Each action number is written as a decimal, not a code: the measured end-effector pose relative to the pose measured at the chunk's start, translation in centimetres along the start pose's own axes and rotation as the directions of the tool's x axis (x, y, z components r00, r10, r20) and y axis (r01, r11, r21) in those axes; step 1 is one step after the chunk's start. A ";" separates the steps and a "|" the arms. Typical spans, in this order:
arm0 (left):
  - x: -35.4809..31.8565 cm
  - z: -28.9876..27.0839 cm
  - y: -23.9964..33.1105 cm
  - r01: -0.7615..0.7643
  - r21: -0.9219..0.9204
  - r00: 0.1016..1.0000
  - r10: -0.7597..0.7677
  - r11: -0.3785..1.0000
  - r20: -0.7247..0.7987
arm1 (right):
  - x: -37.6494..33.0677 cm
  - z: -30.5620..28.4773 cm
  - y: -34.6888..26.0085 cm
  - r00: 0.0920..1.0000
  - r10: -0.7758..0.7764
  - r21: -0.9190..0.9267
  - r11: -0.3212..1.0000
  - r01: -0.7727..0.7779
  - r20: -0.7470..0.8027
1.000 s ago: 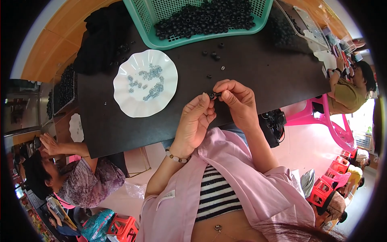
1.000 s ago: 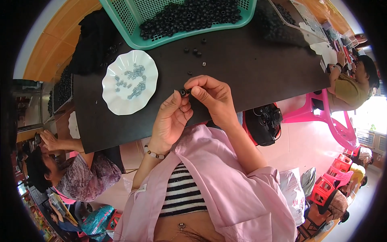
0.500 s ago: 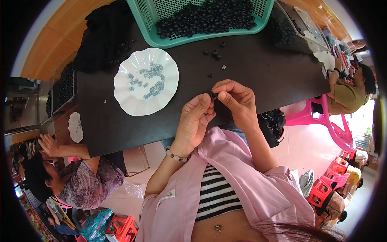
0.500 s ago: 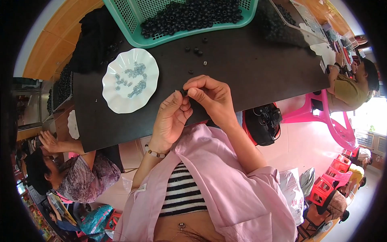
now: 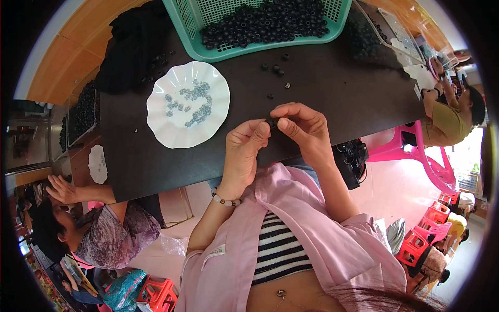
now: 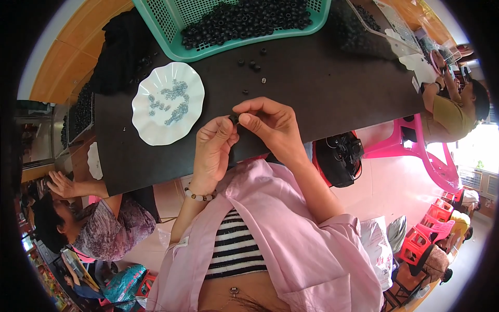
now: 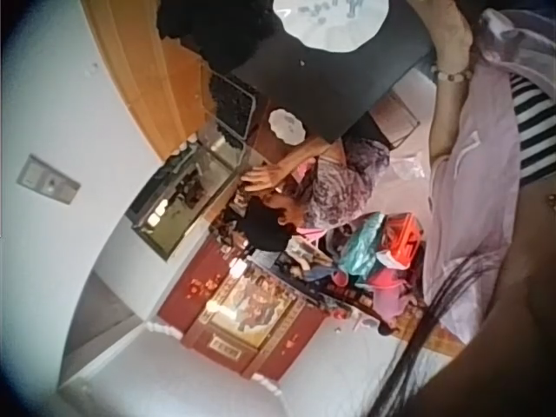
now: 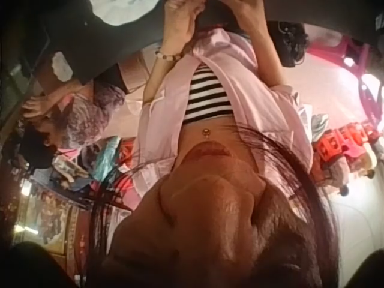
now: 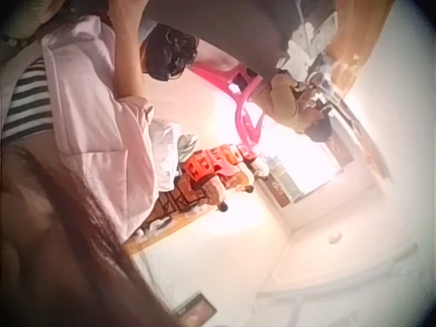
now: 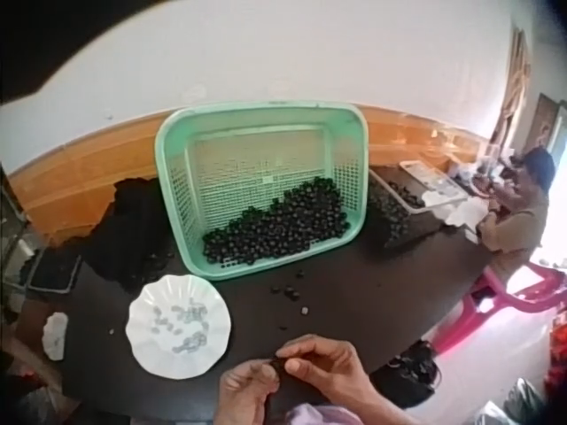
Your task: Assembling small blue inserts into black rubber or plastic components at a workstation.
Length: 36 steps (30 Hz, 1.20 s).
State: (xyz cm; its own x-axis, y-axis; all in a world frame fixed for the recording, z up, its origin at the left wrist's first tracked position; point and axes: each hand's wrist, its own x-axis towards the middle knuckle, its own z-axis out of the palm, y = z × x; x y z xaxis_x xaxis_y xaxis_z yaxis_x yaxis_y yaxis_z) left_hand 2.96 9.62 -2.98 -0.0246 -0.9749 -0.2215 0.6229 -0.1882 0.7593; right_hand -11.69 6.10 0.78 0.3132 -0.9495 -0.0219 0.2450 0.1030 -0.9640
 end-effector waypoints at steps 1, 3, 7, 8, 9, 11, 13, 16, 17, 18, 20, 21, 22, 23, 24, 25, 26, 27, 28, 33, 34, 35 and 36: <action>0.0 -0.1 -0.2 0.037 -0.089 0.999 -0.036 0.995 0.012 | 0.0 0.1 0.0 0.999 -0.035 -0.022 0.999 0.034 -0.027; -0.1 -0.1 -0.4 0.075 -0.176 0.997 -0.071 0.982 0.027 | -0.1 0.0 0.3 0.997 -0.067 -0.049 0.997 0.065 -0.034; -0.1 0.0 -0.6 0.110 -0.230 0.994 -0.102 0.967 0.046 | -0.1 -0.4 0.8 0.964 -0.263 -0.328 0.914 0.238 -0.034; 0.0 0.0 -0.6 0.107 -0.230 0.994 -0.098 0.967 0.049 | -0.1 -0.4 0.8 0.964 -0.262 -0.327 0.915 0.237 -0.035; 0.0 0.0 -0.6 0.107 -0.230 0.994 -0.099 0.967 0.048 | -0.1 -0.5 0.8 0.962 -0.270 -0.341 0.908 0.243 -0.033; 0.0 0.1 -0.6 0.105 -0.218 0.994 -0.099 0.970 0.038 | -0.1 -0.6 0.9 0.960 -0.277 -0.355 0.902 0.248 -0.031; 0.1 0.1 -0.6 0.092 -0.206 0.996 -0.087 0.974 0.033 | -0.1 -0.8 1.0 0.960 -0.278 -0.413 0.877 0.245 -0.021; 0.1 0.1 -0.7 0.082 -0.180 0.997 -0.080 0.980 0.019 | -0.1 -0.7 1.1 0.976 -0.210 -0.300 0.936 0.185 -0.053; 0.1 0.0 -0.7 0.085 -0.166 0.996 -0.085 0.982 0.010 | -0.1 -0.7 1.1 0.976 -0.209 -0.300 0.936 0.184 -0.054; 0.1 0.0 -0.6 0.086 -0.166 0.996 -0.085 0.982 0.009 | -0.1 -0.7 1.1 0.982 -0.182 -0.273 0.948 0.162 -0.049; 0.1 0.0 -0.4 0.113 -0.157 0.993 -0.114 0.981 0.000 | 0.1 -0.8 1.0 0.987 -0.153 -0.247 0.959 0.138 -0.043; 0.1 0.0 -0.3 0.113 -0.158 0.993 -0.114 0.981 -0.001 | 0.1 -0.7 0.9 0.993 -0.113 -0.156 0.982 0.108 -0.025; 0.0 0.0 -0.1 0.124 -0.161 0.992 -0.121 0.979 0.032 | 0.2 -0.7 0.9 0.997 -0.075 -0.064 0.995 0.075 -0.002; 0.0 0.0 0.0 0.136 -0.163 0.990 -0.126 0.977 0.066 | 0.3 -0.7 0.9 0.997 -0.075 -0.065 0.995 0.075 -0.001; 0.0 -0.1 0.2 0.135 -0.164 0.990 -0.125 0.977 0.065 | 0.4 -0.7 1.0 0.993 -0.110 -0.053 0.992 0.111 0.038; 0.0 -0.3 0.4 0.147 -0.148 0.984 -0.130 0.978 0.119 | 0.5 -0.7 1.0 0.987 -0.144 -0.040 0.988 0.147 0.078; 0.0 -0.5 0.6 0.159 -0.132 0.976 -0.135 0.979 0.172 | 0.5 -0.7 0.9 0.986 -0.143 -0.040 0.988 0.147 0.081; 0.0 -0.5 0.9 0.156 -0.133 0.976 -0.132 0.979 0.171 | 0.6 -0.8 0.6 0.979 -0.145 -0.079 0.984 0.157 0.140; -0.1 -0.4 1.3 0.165 -0.105 0.972 -0.143 0.981 0.184 | 0.6 -0.9 0.4 0.970 -0.145 -0.118 0.978 0.170 0.197; -0.9 0.0 3.0 0.164 -0.027 0.968 -0.156 0.986 0.196 | 1.0 -1.2 0.2 0.890 -0.324 -0.221 0.888 0.403 0.321; -1.0 0.0 3.3 0.173 0.019 0.964 -0.173 0.985 0.202 | 1.1 -1.2 0.0 0.870 -0.363 -0.238 0.860 0.451 0.335; -1.0 0.2 3.6 0.181 0.065 0.960 -0.190 0.981 0.207 | 1.1 -1.3 0.0 0.870 -0.361 -0.238 0.861 0.449 0.335; -1.1 0.3 3.7 0.182 0.064 0.960 -0.192 0.981 0.206 | 1.0 -1.5 0.0 0.861 -0.372 -0.246 0.850 0.466 0.346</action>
State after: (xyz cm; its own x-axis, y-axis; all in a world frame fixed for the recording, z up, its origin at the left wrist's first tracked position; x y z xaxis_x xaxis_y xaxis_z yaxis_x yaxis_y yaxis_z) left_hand 5.03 9.95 0.25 -0.3043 -0.9239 -0.2319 0.5563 -0.3700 0.7440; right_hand -12.76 4.66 0.39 0.4962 -0.7535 0.4313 0.1282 -0.4277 -0.8948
